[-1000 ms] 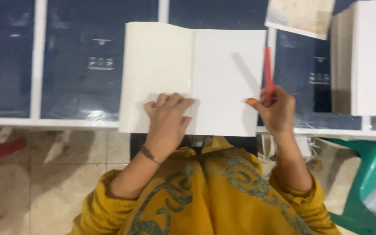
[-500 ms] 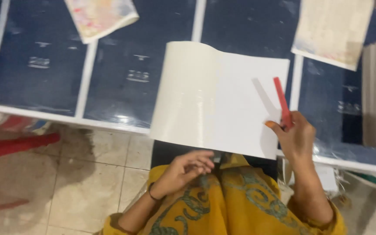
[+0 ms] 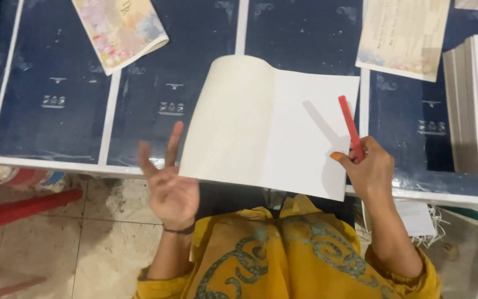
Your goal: Assembling invitations by folding printed cards, inserting paper inserts, and using a creasing tool to flatten the folds.
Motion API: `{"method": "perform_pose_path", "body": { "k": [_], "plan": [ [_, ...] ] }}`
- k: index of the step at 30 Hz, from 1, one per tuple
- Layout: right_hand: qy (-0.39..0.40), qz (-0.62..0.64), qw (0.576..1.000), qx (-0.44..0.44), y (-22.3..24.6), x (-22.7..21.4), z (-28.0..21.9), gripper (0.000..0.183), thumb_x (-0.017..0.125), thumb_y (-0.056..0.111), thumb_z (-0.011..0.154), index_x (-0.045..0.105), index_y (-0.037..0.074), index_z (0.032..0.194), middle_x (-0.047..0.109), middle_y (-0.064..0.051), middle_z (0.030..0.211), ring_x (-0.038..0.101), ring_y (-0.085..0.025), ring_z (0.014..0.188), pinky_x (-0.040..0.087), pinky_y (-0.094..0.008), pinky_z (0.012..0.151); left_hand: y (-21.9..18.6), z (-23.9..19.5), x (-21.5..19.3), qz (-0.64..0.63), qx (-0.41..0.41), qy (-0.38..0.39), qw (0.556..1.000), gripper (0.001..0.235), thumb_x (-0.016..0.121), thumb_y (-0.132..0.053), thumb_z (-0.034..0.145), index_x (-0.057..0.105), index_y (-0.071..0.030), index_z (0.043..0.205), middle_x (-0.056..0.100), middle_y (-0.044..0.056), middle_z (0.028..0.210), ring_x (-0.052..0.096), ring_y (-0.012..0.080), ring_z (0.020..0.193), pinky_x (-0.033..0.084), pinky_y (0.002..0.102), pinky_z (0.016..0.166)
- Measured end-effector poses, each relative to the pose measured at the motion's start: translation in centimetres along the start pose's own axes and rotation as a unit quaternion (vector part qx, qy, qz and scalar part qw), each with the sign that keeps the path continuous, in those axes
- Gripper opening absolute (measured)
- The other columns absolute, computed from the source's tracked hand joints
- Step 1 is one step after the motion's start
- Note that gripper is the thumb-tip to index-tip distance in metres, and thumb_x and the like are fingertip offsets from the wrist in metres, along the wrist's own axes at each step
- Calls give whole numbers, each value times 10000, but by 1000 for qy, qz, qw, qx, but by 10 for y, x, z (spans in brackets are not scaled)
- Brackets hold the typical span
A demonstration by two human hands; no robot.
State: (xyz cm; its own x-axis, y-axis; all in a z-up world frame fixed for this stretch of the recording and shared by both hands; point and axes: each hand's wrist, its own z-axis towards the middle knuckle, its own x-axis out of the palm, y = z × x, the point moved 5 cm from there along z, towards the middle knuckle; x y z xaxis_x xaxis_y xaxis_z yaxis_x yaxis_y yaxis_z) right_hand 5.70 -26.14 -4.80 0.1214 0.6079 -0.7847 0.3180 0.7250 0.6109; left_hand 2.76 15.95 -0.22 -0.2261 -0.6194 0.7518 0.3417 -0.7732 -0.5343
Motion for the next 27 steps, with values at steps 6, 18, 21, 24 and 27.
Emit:
{"method": "perform_pose_path", "body": {
  "k": [6, 18, 21, 24, 27],
  "plan": [
    [-3, 19, 1000, -23, 21, 15, 5, 407, 967, 223, 764, 705, 4, 984, 717, -74, 733, 684, -242, 647, 545, -353, 650, 80, 39, -20, -128, -166, -103, 972, 531, 477, -379, 1062, 475, -138, 1535, 539, 233, 1536, 574, 359, 1383, 488, 605, 1132],
    [32, 148, 978, -143, 49, -33, -19, 528, 890, 111, 821, 679, -66, 1271, 644, -247, 753, 625, -329, 595, 514, -389, 592, 188, 10, 98, 745, -143, 364, 541, 780, 461, -534, 1053, 189, -135, 1666, 232, 132, 1741, 104, 406, 1612, -49, 575, 1295],
    [105, -19, 972, -209, 29, -3, -24, 789, 957, 366, 657, 707, 187, 1383, 655, -131, 856, 697, -456, 795, 556, -482, 658, 191, 12, 106, 773, -168, 391, 471, 841, 396, -600, 1055, 116, -110, 1680, 133, 100, 1765, 126, 335, 1620, -67, 593, 1286],
    [124, -81, 972, -184, 30, 2, -27, 758, 929, 379, 707, 680, 209, 1402, 652, -116, 950, 704, -457, 873, 560, -518, 700, 193, 12, 107, 775, -175, 397, 460, 871, 363, -646, 1050, 112, -98, 1678, 144, 99, 1761, 121, 303, 1621, -66, 578, 1293],
    [138, -82, 969, -188, 27, 9, -22, 776, 915, 366, 706, 646, 189, 1412, 637, -93, 978, 686, -475, 923, 567, -531, 682, 193, 11, 107, 778, -171, 407, 447, 876, 377, -631, 1046, 129, -67, 1669, 136, 122, 1757, 128, 318, 1616, -43, 592, 1290]
  ]
}}
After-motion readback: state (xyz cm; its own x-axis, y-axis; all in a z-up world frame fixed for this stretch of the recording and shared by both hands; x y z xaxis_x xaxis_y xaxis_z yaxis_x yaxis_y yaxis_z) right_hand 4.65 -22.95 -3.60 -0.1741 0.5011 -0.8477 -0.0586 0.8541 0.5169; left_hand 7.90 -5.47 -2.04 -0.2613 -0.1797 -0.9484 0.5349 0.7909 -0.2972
